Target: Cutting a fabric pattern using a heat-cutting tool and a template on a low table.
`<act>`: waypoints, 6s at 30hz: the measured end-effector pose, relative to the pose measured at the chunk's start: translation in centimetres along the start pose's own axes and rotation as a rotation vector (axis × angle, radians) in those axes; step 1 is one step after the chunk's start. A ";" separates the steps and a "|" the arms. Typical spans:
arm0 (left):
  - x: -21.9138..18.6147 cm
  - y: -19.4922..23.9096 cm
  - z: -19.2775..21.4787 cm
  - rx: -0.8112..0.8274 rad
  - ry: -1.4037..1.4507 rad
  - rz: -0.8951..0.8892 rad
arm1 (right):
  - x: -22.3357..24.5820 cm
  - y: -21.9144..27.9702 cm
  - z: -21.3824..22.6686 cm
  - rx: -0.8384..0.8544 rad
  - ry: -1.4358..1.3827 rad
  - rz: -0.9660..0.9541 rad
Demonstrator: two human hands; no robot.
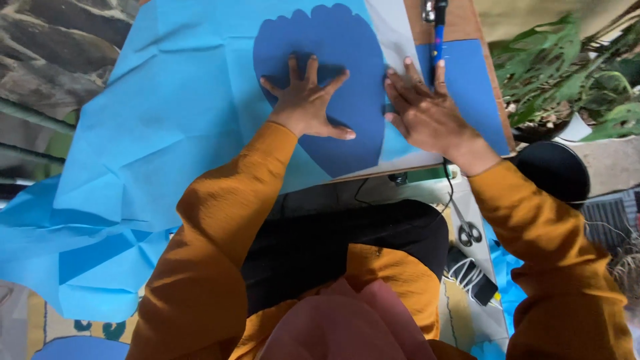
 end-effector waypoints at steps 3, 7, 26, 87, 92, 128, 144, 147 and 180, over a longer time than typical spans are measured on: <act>-0.3 -0.2 -0.2 0.041 -0.018 -0.002 | -0.3 0.3 -0.4 0.136 -0.090 -0.061; -0.4 -0.2 0.3 0.038 -0.027 0.015 | -0.7 0.2 0.5 0.103 -0.142 0.000; -0.4 0.1 0.5 0.059 0.045 0.018 | -4.1 -1.1 -2.6 -0.073 -0.185 -0.188; -0.6 0.0 0.8 0.112 0.025 0.012 | -10.5 -5.7 -5.6 0.110 -0.270 -0.156; -1.3 -1.2 1.0 -0.051 -0.200 -0.044 | -9.0 -4.6 -2.5 -0.160 0.110 -0.203; -2.8 -1.7 1.9 0.230 -0.084 -0.061 | -10.9 -3.9 -7.4 0.085 0.177 -0.531; -2.9 -3.5 1.2 0.088 -0.036 -0.094 | -15.1 -9.1 -8.5 -0.254 -0.131 -0.484; -2.8 -4.2 0.9 0.048 -0.052 -0.084 | -14.0 -10.0 -9.9 0.035 -0.308 -0.657; -2.3 -4.9 2.1 0.095 -0.005 -0.095 | -14.0 -12.5 -7.0 0.197 -0.750 -0.627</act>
Point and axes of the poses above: each hand's wrist, its own y-axis away from the middle knuckle, its own z-axis out of the back of the hand, x = y × z, the point moved 5 cm from there along -y, towards the middle knuckle, and after that the axes turned 10 degrees about z, right-handed, at the moved point
